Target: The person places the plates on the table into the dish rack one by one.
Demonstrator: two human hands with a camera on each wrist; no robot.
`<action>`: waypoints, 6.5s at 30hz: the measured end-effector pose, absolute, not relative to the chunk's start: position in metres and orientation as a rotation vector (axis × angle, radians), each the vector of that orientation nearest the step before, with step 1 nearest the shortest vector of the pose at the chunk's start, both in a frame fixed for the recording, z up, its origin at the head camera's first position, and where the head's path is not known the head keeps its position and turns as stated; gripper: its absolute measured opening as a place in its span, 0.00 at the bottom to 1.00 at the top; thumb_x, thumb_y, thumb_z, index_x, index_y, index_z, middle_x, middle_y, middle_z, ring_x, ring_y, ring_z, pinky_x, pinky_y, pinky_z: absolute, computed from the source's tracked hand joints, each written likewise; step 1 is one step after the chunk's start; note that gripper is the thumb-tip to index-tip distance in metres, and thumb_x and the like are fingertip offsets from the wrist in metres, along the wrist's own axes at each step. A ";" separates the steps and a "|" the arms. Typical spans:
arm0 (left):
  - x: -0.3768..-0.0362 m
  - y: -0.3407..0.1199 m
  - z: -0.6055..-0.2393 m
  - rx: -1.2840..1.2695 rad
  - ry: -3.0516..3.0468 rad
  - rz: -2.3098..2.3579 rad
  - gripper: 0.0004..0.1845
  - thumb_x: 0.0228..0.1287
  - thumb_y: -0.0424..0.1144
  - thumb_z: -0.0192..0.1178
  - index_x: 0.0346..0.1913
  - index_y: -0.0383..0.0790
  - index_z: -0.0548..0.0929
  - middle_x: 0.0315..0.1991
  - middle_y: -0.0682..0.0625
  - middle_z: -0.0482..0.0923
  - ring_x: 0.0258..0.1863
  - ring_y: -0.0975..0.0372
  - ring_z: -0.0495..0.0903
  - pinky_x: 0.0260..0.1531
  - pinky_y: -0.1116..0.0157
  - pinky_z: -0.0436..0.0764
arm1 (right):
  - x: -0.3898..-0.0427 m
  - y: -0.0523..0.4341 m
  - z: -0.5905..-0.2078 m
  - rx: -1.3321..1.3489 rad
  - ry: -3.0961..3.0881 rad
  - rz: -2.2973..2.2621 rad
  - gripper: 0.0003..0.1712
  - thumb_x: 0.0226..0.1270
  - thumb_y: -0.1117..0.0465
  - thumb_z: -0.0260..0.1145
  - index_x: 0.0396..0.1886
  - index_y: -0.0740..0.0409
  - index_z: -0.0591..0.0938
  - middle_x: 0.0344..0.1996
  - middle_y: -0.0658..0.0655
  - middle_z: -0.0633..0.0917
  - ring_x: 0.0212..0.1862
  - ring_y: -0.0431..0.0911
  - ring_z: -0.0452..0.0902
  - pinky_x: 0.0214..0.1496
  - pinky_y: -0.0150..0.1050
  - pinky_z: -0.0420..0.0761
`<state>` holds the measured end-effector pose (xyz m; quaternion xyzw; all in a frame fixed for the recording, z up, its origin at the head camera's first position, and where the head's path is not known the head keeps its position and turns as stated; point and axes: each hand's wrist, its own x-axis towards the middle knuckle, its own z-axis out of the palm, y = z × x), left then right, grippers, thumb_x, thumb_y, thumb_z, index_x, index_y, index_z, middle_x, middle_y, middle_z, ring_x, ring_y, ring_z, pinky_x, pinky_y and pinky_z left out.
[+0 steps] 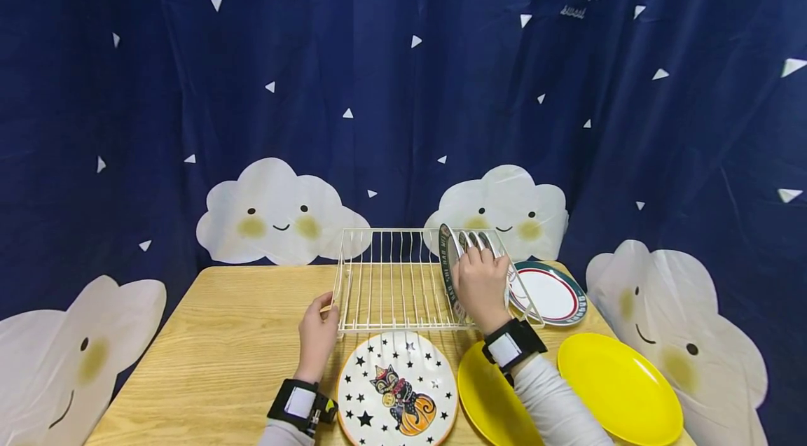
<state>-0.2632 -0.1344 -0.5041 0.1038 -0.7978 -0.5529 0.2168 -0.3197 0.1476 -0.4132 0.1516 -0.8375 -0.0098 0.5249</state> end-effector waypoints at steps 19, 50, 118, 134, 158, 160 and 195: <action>-0.264 -0.135 -0.505 0.288 -2.208 -1.544 0.18 0.61 0.36 0.52 0.55 0.39 0.73 0.52 0.42 0.75 0.39 0.55 0.80 0.29 0.68 0.76 | -0.318 0.152 -0.461 0.320 -2.118 -0.042 0.17 0.51 0.53 0.61 0.15 0.61 0.74 0.20 0.57 0.75 0.27 0.53 0.69 0.29 0.49 0.63; -0.263 -0.134 -0.503 0.295 -2.199 -1.533 0.17 0.62 0.37 0.52 0.54 0.39 0.74 0.50 0.43 0.76 0.38 0.55 0.79 0.28 0.69 0.75 | -0.278 0.198 -0.487 0.683 -2.025 0.456 0.05 0.51 0.61 0.65 0.22 0.57 0.79 0.21 0.51 0.75 0.28 0.47 0.68 0.31 0.38 0.63; -0.201 -0.131 -0.539 0.108 -2.850 -1.374 0.18 0.50 0.33 0.60 0.44 0.27 0.77 0.26 0.49 0.73 0.26 0.62 0.69 0.24 0.69 0.68 | -0.316 0.265 -0.479 -0.324 -2.796 0.978 0.22 0.72 0.56 0.35 0.50 0.65 0.71 0.34 0.61 0.82 0.35 0.52 0.74 0.36 0.42 0.70; -0.180 -0.140 -0.541 0.071 -2.555 -2.260 0.18 0.58 0.33 0.56 0.47 0.24 0.68 0.23 0.53 0.65 0.21 0.64 0.74 0.18 0.66 0.76 | -0.316 0.265 -0.477 -0.324 -2.779 0.991 0.21 0.72 0.57 0.37 0.49 0.65 0.71 0.34 0.62 0.82 0.33 0.51 0.73 0.33 0.40 0.68; -0.159 -0.138 -0.509 -0.322 -2.375 -2.615 0.24 0.61 0.36 0.55 0.54 0.23 0.64 0.28 0.54 0.77 0.29 0.62 0.81 0.27 0.66 0.80 | -0.316 0.264 -0.480 -0.319 -2.728 0.969 0.20 0.71 0.57 0.38 0.44 0.64 0.74 0.31 0.60 0.82 0.35 0.53 0.75 0.35 0.43 0.69; -0.158 -0.137 -0.503 -0.350 -2.365 -2.637 0.24 0.61 0.37 0.55 0.54 0.24 0.64 0.29 0.54 0.78 0.30 0.63 0.81 0.28 0.66 0.80 | -0.316 0.263 -0.480 -0.326 -2.734 0.971 0.20 0.71 0.57 0.38 0.44 0.64 0.74 0.32 0.60 0.82 0.35 0.53 0.75 0.35 0.42 0.69; -0.162 -0.123 -0.482 0.173 -1.991 -2.565 0.22 0.56 0.35 0.59 0.51 0.27 0.67 0.25 0.52 0.77 0.24 0.62 0.79 0.24 0.64 0.80 | -0.205 0.177 -0.460 0.082 -2.668 1.941 0.25 0.62 0.46 0.57 0.43 0.65 0.77 0.22 0.55 0.79 0.18 0.42 0.69 0.20 0.34 0.71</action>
